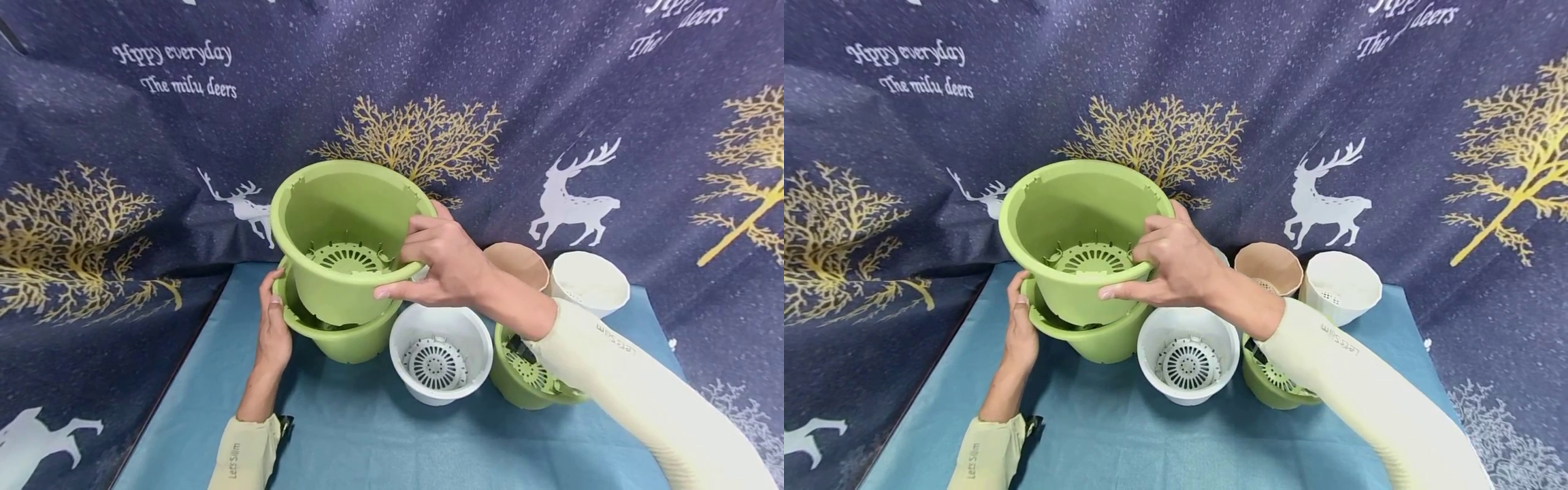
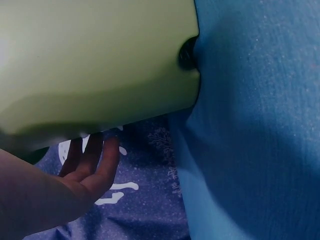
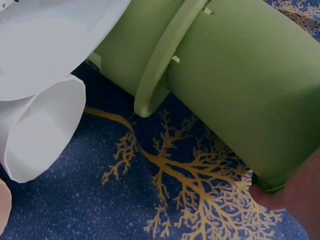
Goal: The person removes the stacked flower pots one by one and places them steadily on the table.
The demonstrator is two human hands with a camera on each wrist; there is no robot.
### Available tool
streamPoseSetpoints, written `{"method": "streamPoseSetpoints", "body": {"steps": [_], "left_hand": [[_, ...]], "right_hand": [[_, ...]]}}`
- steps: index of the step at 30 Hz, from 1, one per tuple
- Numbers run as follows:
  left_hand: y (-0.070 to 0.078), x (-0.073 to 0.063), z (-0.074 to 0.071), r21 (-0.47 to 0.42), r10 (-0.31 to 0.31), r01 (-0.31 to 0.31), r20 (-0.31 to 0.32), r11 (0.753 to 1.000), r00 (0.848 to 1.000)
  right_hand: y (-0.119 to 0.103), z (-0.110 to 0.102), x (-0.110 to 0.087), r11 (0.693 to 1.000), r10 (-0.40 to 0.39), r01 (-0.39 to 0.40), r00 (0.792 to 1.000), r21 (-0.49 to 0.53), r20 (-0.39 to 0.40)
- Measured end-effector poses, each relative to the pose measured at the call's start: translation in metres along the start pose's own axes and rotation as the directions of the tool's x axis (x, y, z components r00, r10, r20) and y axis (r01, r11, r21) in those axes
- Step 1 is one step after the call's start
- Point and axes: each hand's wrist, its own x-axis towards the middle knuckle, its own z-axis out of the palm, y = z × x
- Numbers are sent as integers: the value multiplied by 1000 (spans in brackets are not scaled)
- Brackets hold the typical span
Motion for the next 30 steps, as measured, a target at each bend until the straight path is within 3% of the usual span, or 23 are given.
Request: {"method": "streamPoseSetpoints", "body": {"steps": [15, 21, 30], "left_hand": [[0, 0, 0, 5, -12, 12, -16, 1000, 1000], [1, 0, 1, 9, -12, 13, -19, 1000, 1000], [2, 0, 1, -38, -6, 5, -15, 999, 1000]], "right_hand": [[-10, -21, -7, 1000, -4, 5, 999, 30, -32], [-12, -28, -10, 998, -39, 41, 998, 45, -41], [-14, -38, -22, 998, -47, 48, 998, 28, -40]]}}
